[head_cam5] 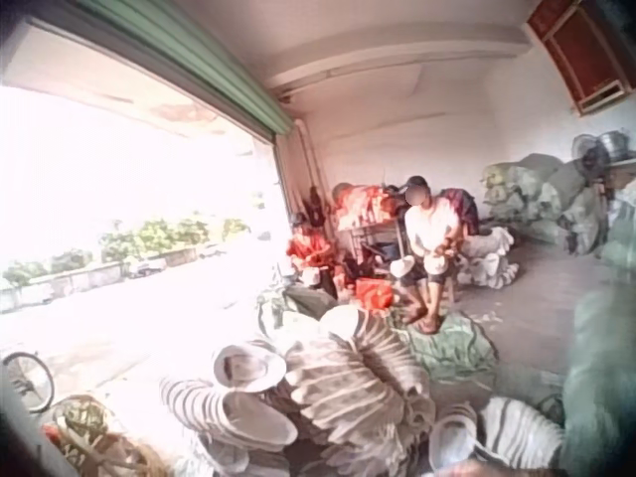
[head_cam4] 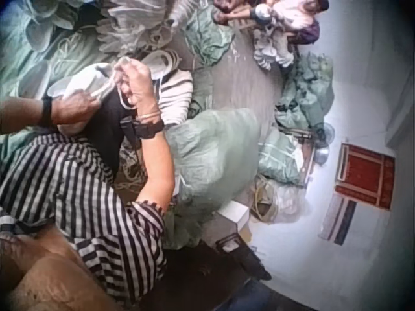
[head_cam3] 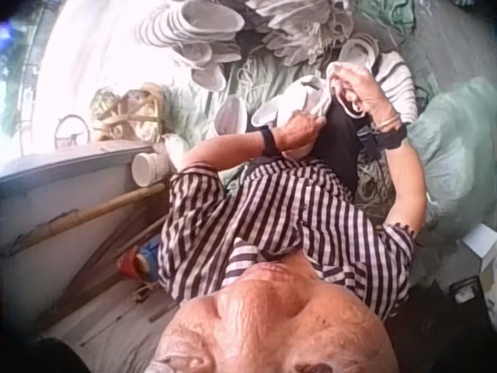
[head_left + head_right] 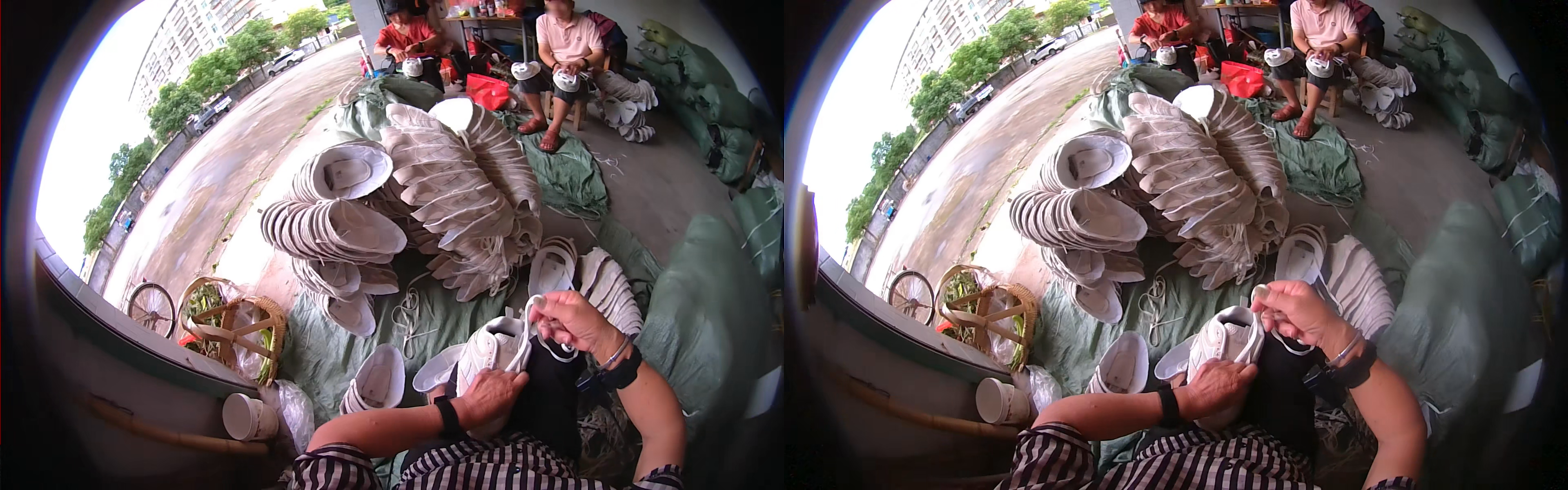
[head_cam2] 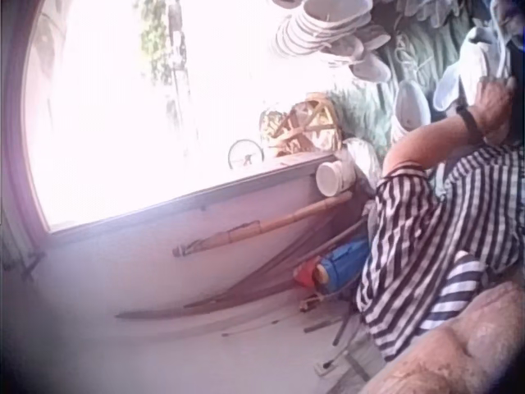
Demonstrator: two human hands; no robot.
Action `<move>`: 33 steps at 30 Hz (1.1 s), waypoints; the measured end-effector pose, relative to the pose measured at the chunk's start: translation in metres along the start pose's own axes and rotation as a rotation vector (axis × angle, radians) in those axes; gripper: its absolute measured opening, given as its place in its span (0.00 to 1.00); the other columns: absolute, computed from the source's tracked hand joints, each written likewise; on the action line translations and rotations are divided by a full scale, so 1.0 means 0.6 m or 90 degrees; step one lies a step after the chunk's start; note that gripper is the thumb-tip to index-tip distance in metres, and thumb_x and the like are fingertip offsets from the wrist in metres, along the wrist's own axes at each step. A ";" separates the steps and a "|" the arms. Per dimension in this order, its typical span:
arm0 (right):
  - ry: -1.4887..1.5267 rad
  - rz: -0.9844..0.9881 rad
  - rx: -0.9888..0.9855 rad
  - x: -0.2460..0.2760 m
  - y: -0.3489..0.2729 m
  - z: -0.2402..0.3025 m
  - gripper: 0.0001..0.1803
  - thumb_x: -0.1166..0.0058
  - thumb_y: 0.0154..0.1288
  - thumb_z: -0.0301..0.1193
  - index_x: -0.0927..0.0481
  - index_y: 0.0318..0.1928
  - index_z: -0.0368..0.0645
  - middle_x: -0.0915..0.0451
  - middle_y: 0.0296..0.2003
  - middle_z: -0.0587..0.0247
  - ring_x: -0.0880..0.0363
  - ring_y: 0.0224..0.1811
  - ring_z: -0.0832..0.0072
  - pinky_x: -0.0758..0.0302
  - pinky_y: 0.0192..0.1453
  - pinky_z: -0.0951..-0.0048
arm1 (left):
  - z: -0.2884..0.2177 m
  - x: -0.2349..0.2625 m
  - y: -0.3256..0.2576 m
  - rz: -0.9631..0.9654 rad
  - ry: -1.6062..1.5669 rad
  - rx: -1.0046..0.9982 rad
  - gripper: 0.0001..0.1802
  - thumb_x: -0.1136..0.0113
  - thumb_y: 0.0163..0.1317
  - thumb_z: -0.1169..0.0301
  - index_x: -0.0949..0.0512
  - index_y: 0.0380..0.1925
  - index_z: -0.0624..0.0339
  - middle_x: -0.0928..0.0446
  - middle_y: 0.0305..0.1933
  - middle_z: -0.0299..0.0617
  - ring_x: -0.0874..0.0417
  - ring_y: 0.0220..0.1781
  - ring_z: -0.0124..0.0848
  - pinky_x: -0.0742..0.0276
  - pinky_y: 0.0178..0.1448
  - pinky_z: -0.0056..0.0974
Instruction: The person laces a shoe by hand, threading a shoelace through the eyelets and pulling it tight. They then tie the shoelace into a bow before setting the shoe down and picking up another shoe to repeat the process.
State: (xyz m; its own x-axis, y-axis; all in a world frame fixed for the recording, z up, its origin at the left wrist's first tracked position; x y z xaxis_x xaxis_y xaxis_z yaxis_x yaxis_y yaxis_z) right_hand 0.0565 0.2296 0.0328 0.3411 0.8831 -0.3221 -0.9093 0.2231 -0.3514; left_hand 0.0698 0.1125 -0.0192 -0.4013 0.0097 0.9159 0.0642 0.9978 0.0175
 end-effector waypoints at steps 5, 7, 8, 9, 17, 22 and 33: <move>0.076 -0.072 0.042 0.001 0.023 0.040 0.13 0.56 0.70 0.36 0.26 0.32 0.44 0.29 0.19 0.71 0.43 0.11 0.90 0.50 0.11 0.87 | -0.034 0.045 -0.080 -0.107 -0.070 -0.199 0.18 0.44 0.53 0.68 0.26 0.46 0.54 0.29 0.35 0.38 0.23 0.40 0.37 0.24 0.37 0.40; 0.094 -0.037 0.075 -0.003 0.045 0.045 0.12 0.56 0.70 0.36 0.25 0.33 0.43 0.28 0.19 0.71 0.44 0.11 0.91 0.51 0.11 0.87 | -0.029 0.039 -0.121 -0.061 -0.005 -0.219 0.15 0.42 0.49 0.65 0.22 0.39 0.49 0.31 0.35 0.37 0.26 0.38 0.35 0.26 0.42 0.38; 0.086 -0.038 0.072 -0.012 0.050 0.048 0.12 0.55 0.70 0.36 0.25 0.34 0.41 0.28 0.19 0.70 0.44 0.10 0.91 0.51 0.11 0.86 | -0.017 0.035 -0.129 -0.053 0.006 -0.171 0.14 0.42 0.48 0.65 0.21 0.38 0.45 0.31 0.35 0.35 0.27 0.37 0.34 0.26 0.42 0.37; 0.100 -0.039 0.060 -0.016 0.054 0.048 0.12 0.50 0.66 0.34 0.24 0.31 0.38 0.28 0.17 0.68 0.44 0.10 0.88 0.50 0.11 0.84 | -0.010 0.044 -0.129 -0.056 -0.006 -0.123 0.14 0.42 0.48 0.65 0.21 0.38 0.44 0.31 0.35 0.34 0.26 0.37 0.34 0.26 0.41 0.38; -0.378 -0.009 0.270 -0.074 -0.048 0.193 0.12 0.46 0.64 0.34 0.21 0.27 0.39 0.28 0.16 0.74 0.32 0.16 0.91 0.39 0.17 0.86 | 0.028 0.054 -0.128 -0.141 -0.228 -0.011 0.13 0.37 0.49 0.79 0.18 0.36 0.54 0.23 0.35 0.39 0.21 0.36 0.33 0.23 0.38 0.35; -0.695 -0.079 0.526 -0.114 -0.141 0.235 0.11 0.39 0.55 0.33 0.25 0.23 0.41 0.27 0.18 0.66 0.25 0.21 0.78 0.28 0.29 0.72 | 0.146 0.082 -0.103 -0.220 -0.366 0.244 0.11 0.42 0.59 0.77 0.20 0.42 0.58 0.24 0.28 0.41 0.23 0.28 0.27 0.27 0.33 0.29; -0.680 -0.231 0.524 -0.076 -0.245 0.186 0.04 0.40 0.51 0.22 0.22 0.27 0.38 0.23 0.25 0.60 0.24 0.23 0.70 0.27 0.26 0.74 | 0.120 0.080 -0.048 -0.178 -0.544 0.220 0.07 0.48 0.62 0.69 0.24 0.28 0.58 0.25 0.32 0.38 0.22 0.40 0.34 0.26 0.46 0.40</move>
State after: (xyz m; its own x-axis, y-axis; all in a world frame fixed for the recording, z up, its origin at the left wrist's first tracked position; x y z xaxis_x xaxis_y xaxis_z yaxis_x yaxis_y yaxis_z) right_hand 0.1477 0.2028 0.1973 0.5796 0.5245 0.6236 -0.8145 0.3508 0.4621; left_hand -0.0171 0.0888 -0.0044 -0.9000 -0.3234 0.2921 -0.3530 0.9341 -0.0534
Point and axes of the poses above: each hand's wrist, its own y-axis towards the middle knuckle, its own x-axis out of the back of the hand, z = x × y, the point moved 10 cm from there along y, towards the middle knuckle
